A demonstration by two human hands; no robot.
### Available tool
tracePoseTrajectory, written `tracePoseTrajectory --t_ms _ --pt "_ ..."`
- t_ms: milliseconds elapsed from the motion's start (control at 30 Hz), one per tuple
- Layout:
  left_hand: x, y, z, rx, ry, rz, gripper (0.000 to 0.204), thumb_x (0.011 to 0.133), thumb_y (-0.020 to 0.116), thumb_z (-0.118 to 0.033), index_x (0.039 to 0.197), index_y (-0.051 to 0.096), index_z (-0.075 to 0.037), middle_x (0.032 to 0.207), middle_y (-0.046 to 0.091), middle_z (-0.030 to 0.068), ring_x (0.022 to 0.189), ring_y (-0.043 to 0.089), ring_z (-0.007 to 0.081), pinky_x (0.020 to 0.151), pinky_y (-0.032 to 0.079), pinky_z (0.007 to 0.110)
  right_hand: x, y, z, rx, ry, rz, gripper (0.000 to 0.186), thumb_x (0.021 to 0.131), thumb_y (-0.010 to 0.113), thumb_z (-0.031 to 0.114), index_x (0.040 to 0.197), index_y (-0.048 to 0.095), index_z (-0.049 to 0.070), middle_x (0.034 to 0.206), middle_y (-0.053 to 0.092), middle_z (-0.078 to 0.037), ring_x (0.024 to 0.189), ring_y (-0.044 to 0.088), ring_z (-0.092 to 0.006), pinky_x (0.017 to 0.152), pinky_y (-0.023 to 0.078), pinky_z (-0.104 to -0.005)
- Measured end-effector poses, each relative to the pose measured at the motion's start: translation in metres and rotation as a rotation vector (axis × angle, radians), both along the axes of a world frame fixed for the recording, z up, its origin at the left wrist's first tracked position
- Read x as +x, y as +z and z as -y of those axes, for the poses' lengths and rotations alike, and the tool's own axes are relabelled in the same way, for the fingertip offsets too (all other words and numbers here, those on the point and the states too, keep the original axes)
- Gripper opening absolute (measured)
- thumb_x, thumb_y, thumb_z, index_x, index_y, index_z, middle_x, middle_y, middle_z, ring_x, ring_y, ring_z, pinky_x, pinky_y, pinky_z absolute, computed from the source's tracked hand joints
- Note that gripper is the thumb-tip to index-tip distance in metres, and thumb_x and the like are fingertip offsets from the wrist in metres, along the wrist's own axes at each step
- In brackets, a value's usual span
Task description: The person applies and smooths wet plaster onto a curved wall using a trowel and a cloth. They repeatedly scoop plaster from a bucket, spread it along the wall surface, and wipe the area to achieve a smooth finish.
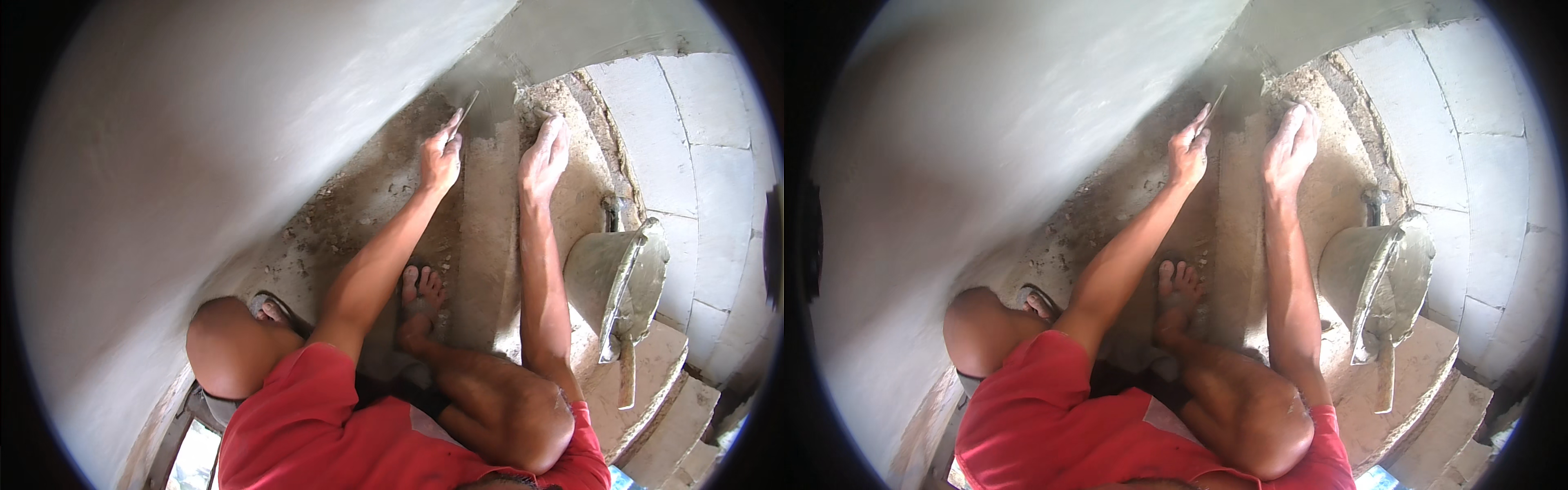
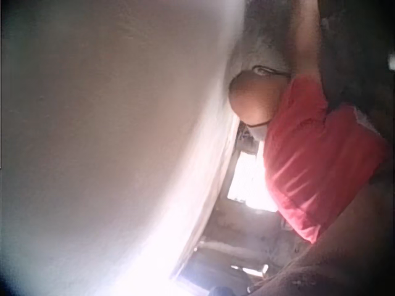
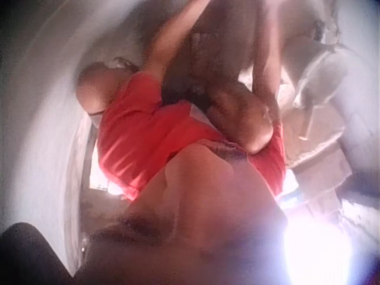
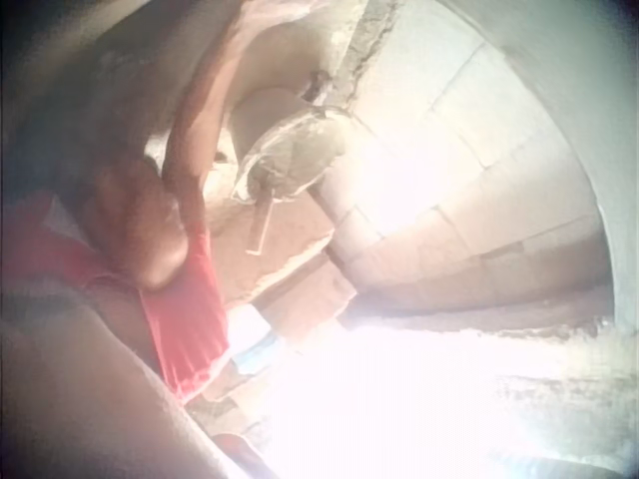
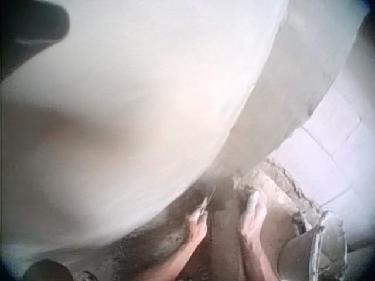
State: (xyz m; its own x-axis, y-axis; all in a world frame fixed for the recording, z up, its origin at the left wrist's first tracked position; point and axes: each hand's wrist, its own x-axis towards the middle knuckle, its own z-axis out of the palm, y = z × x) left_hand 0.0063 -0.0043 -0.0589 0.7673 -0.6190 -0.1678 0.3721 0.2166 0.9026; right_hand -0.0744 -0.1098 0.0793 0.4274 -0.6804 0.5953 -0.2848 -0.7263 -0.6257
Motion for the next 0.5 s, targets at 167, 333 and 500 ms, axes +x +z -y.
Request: tracePoseTrajectory --t_ms 167,333,500 --pt "-0.025 0.013 0.022 -0.063 0.008 0.238 0.050 0.101 0.061 0.000 0.150 0.064 -0.001 0.152 0.066 0.0203 0.145 0.059 0.0246 0.118 0.046 0.034 0.000 0.001 0.000 0.031 -0.039 -0.030 0.045 0.118 0.044 0.028 0.119 0.073 -0.005 0.121 0.072 -0.021 0.115 0.066 -0.0319 0.105 0.049 -0.0431" --pt "-0.048 0.003 -0.001 -0.112 -0.103 0.200 0.044 0.103 0.066 -0.009 0.146 0.066 0.002 0.152 0.064 0.0210 0.147 0.058 0.0285 0.124 0.043 0.036 0.003 0.003 0.001 0.011 -0.001 -0.027 0.036 0.115 0.048 0.022 0.118 0.073 -0.005 0.119 0.069 -0.025 0.113 0.065 -0.0393 0.103 0.050 -0.0479" --pt "-0.071 0.017 -0.047 -0.098 -0.230 0.288 0.041 0.108 0.067 -0.023 0.141 0.071 0.000 0.147 0.068 0.0193 0.140 0.064 0.0292 0.122 0.048 0.038 0.006 0.005 -0.002 0.012 -0.041 -0.062 0.037 0.115 0.049 0.024 0.118 0.073 -0.004 0.120 0.070 -0.025 0.115 0.065 -0.0397 0.104 0.050 -0.0482"
